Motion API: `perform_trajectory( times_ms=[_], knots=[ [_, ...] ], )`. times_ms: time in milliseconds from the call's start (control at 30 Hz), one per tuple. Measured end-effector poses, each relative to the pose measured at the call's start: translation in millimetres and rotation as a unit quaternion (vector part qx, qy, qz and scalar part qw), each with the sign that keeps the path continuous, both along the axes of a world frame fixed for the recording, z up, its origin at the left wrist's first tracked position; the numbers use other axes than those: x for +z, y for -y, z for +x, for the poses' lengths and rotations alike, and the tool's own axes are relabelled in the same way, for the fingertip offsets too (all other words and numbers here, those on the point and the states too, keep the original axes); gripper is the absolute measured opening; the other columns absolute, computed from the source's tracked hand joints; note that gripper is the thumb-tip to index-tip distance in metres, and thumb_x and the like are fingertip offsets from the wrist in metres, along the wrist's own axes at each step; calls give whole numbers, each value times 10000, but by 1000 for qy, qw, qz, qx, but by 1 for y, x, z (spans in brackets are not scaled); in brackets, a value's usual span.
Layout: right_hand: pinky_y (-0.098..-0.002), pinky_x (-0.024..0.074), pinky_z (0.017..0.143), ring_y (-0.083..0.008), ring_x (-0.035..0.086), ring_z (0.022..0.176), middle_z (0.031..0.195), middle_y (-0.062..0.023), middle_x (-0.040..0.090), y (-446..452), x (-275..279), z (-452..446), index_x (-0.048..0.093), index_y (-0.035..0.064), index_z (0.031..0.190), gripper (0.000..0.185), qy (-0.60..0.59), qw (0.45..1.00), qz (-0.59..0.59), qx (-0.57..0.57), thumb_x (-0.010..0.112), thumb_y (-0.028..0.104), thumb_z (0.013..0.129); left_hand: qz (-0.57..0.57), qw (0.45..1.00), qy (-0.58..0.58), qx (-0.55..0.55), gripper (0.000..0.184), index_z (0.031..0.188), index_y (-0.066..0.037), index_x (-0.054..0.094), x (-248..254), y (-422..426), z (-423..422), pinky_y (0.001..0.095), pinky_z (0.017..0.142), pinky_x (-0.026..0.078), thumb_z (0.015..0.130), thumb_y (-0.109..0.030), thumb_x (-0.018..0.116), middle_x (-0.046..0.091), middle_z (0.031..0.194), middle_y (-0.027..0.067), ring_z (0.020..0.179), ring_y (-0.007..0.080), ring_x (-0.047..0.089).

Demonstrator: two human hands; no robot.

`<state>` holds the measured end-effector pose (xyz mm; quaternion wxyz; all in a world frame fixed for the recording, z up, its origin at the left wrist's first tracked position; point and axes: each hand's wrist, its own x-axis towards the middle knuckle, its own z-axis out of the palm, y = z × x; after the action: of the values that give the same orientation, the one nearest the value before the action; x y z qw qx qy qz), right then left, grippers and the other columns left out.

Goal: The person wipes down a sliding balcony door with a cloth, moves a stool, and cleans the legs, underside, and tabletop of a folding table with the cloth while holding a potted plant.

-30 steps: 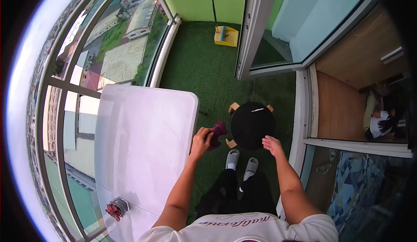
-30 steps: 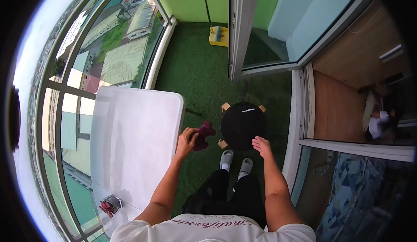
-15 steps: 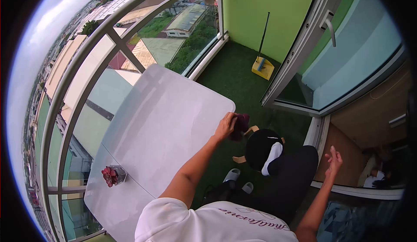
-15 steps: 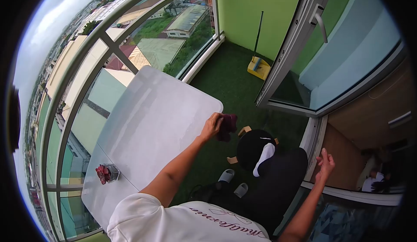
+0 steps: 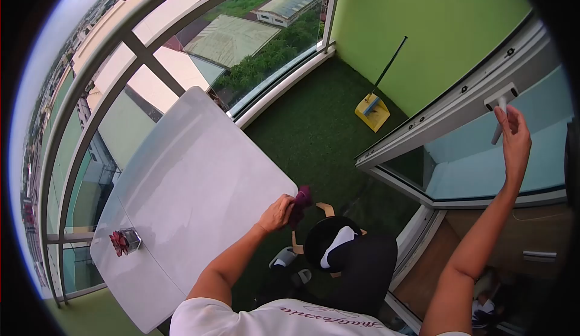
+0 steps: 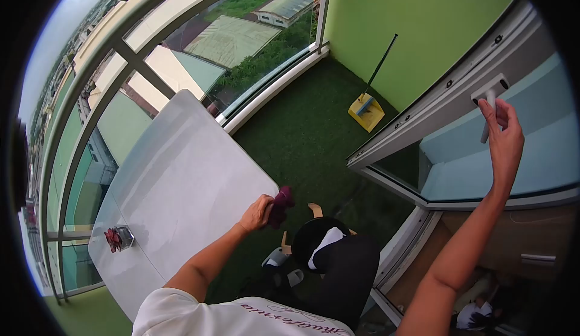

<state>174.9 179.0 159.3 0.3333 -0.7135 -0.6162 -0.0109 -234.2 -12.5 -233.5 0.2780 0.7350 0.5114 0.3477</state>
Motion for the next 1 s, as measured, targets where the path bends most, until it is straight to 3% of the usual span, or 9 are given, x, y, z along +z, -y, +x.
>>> perform_trajectory(
  times_ms=[67,200,300,633,700,800,900,967,1000],
  knots=[
    [-292,461,795,-197,572,901,957,-113,594,-17,-9,-12,548,-18,1150,539,63,995,52,-61,686,405,845,-25,1000,-4,1,197,1067,-14,464,0,-4,-1,406,727,481,879,-4,521,530,967,174,858,355,575],
    [-259,450,712,-157,551,872,1024,-102,545,-54,-53,21,478,-12,1133,311,-18,980,187,62,619,163,917,-21,1000,-13,-9,205,1054,-16,464,4,-10,-2,397,736,486,862,-3,535,526,966,170,866,349,578],
    [-225,413,656,-99,501,776,969,-76,557,-63,-63,33,459,24,1143,297,-204,964,166,43,610,151,921,-39,998,-44,-8,202,1047,-17,467,10,-7,-1,388,740,492,860,-13,542,525,968,166,867,344,580],
    [-241,397,636,-127,464,734,929,-113,491,-54,-46,33,348,31,1084,223,-265,961,36,73,512,110,956,-131,987,-81,49,118,1016,-25,491,25,-19,16,379,773,482,902,-54,505,508,964,151,876,338,564],
    [-255,387,603,-125,473,702,815,-74,500,-56,-48,36,336,44,1103,269,-245,966,41,74,526,173,963,-169,979,-88,71,111,1014,-23,501,28,-24,24,378,790,470,927,-80,462,497,958,154,892,341,550],
    [-288,420,630,-160,486,694,819,-103,498,-55,-48,36,325,38,1085,270,-189,979,38,67,516,189,969,-188,956,-225,12,146,1037,-38,505,31,-37,29,399,812,464,934,-116,438,493,971,171,927,353,545],
    [-311,436,647,-182,509,704,826,-120,503,-56,-40,36,324,40,1077,264,-172,982,15,79,512,192,971,-403,897,-129,130,198,1074,-86,524,44,-57,40,450,854,457,912,-164,441,502,1011,209,994,377,549],
    [-355,455,642,-238,555,723,856,-145,514,-54,-31,33,325,42,1070,251,-144,987,-6,65,508,180,967,-508,823,-163,193,280,1129,-79,527,53,-80,57,459,883,461,893,-197,434,527,1125,245,1050,399,558],
    [-398,445,668,-322,543,745,894,-172,500,-55,-28,31,321,32,1061,262,-132,989,-14,66,523,159,953,-499,839,-131,173,292,1123,-66,541,47,-89,60,456,881,465,887,-209,444,579,1088,254,1027,391,580]
  ],
)
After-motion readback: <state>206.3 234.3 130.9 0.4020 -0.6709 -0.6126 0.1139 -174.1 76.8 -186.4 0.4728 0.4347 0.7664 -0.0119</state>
